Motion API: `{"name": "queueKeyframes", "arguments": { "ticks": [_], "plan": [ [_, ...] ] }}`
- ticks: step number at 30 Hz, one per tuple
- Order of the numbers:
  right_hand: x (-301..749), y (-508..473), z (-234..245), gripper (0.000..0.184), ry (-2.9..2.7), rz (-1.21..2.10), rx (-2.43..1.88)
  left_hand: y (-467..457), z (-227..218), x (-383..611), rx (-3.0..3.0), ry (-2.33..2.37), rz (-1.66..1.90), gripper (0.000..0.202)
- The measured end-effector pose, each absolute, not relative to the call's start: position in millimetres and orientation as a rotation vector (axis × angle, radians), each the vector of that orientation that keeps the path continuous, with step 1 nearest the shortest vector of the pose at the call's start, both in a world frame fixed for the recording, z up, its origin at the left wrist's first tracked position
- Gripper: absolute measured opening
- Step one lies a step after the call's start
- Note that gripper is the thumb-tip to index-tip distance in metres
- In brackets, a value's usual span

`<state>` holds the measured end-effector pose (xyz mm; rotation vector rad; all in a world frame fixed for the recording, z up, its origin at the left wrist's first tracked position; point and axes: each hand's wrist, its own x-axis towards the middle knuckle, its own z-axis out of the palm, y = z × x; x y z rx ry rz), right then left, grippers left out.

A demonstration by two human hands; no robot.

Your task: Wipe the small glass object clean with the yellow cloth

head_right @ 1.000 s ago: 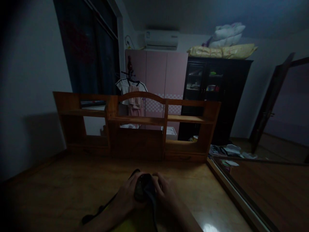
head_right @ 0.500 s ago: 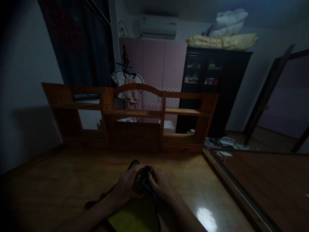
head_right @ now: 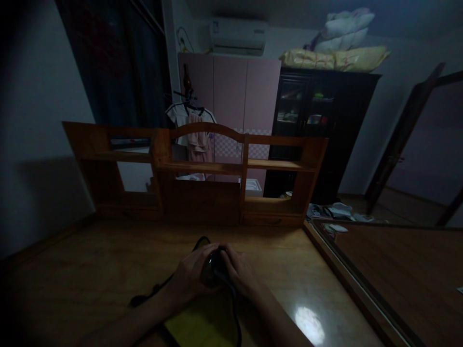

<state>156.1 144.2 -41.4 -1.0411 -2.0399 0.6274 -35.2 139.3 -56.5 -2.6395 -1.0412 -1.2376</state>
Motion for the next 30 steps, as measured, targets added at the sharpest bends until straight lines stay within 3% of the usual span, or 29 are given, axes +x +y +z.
{"name": "queueKeyframes", "arguments": {
  "ticks": [17,24,30],
  "plan": [
    [155.3,148.6,-38.9,0.030,-1.997,0.556,-0.949,144.4,-64.7,-36.7,-2.611,-1.146,-1.175,0.085],
    [156.6,154.8,-48.9,0.026,-2.006,0.308,-1.085,140.3,-60.7,-34.4,-2.625,-1.103,-1.153,0.080],
    [157.0,150.3,-45.4,0.028,-2.031,0.390,-1.001,138.8,-58.4,-33.5,-2.609,-1.101,-1.159,0.080]
  ]
}}
